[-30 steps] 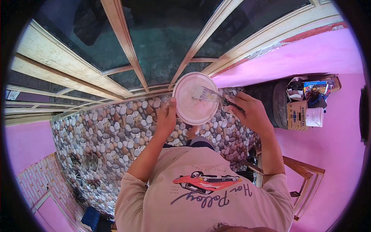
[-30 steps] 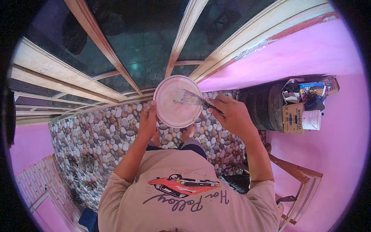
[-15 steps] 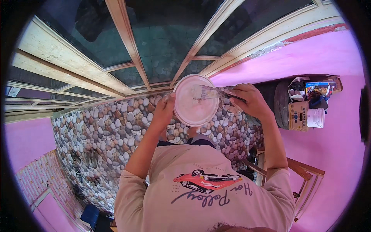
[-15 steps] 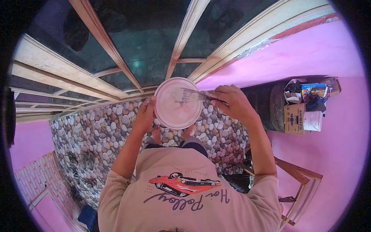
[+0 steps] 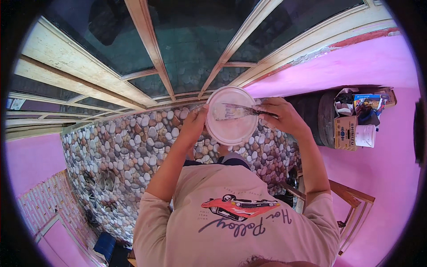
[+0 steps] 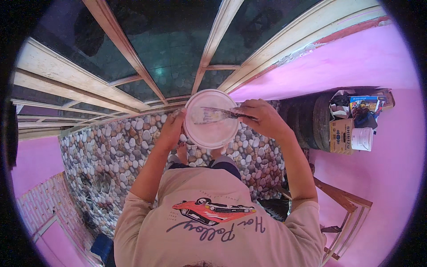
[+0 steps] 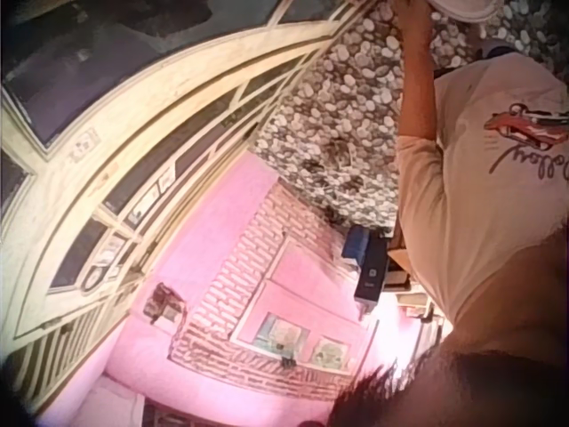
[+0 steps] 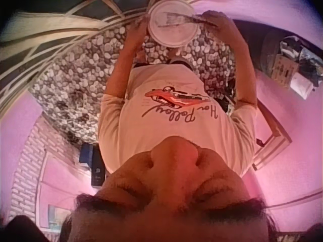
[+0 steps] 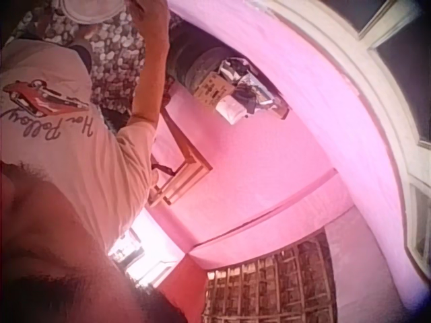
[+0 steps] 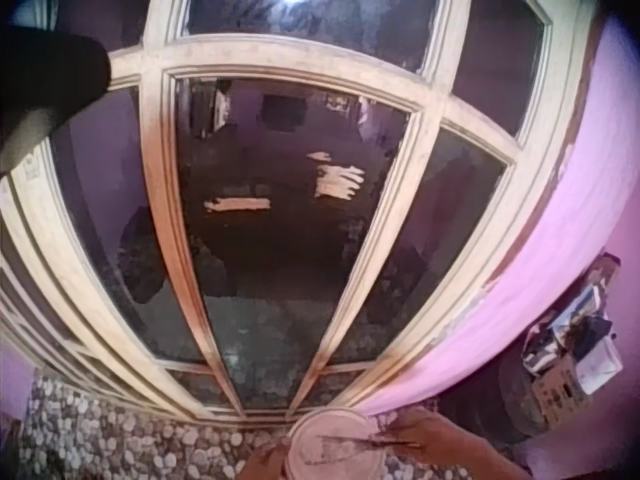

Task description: The person applies putty or paint mixture onto a wall and door frame joint using a putty knife from a container held in their other hand, then scrapes along the frame edge.

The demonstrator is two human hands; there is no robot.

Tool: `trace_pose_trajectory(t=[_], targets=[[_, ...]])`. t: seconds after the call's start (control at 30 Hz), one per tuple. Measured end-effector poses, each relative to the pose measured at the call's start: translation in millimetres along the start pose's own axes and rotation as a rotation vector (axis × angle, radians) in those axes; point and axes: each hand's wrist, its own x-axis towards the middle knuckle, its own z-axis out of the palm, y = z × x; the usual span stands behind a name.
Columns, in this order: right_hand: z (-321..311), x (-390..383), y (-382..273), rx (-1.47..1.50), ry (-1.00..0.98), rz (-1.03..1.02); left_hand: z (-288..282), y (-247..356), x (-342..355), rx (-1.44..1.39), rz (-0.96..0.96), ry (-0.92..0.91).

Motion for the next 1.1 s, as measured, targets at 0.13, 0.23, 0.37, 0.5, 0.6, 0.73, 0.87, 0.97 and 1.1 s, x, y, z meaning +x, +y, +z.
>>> trace_pose_trajectory(t=[0.13,0.23,0.37,0.5,0.6,0.73,0.87,0.97,1.1], targets=[[10,-11,-1,0.135,0.070,0.061,-1,-1,4,-0.076,-0.058,0.013],[27,-25,6,0.186,0.159,0.097,-5,-10,11,-0.125,-0.045,-0.016],[30,-42,9,0.355,0.231,0.223,-9,-27,20,-0.150,0.040,0.036],[39,-74,26,0.481,0.401,0.440,1,-18,17,-0.184,-0.023,0.129],[46,-86,42,0.494,0.621,0.431,-6,-27,20,-0.186,-0.018,0.095],[39,-93,61,0.850,0.785,0.676,-4,-29,18,-0.253,-0.007,0.175],[27,-90,80,0.939,0.858,0.778,-5,-23,12,-0.270,0.037,0.127],[20,-86,92,1.002,0.884,0.738,-6,-21,9,-0.231,-0.005,0.125],[15,-85,108,1.076,0.860,0.745,-6,-26,5,-0.291,-0.010,0.193]])
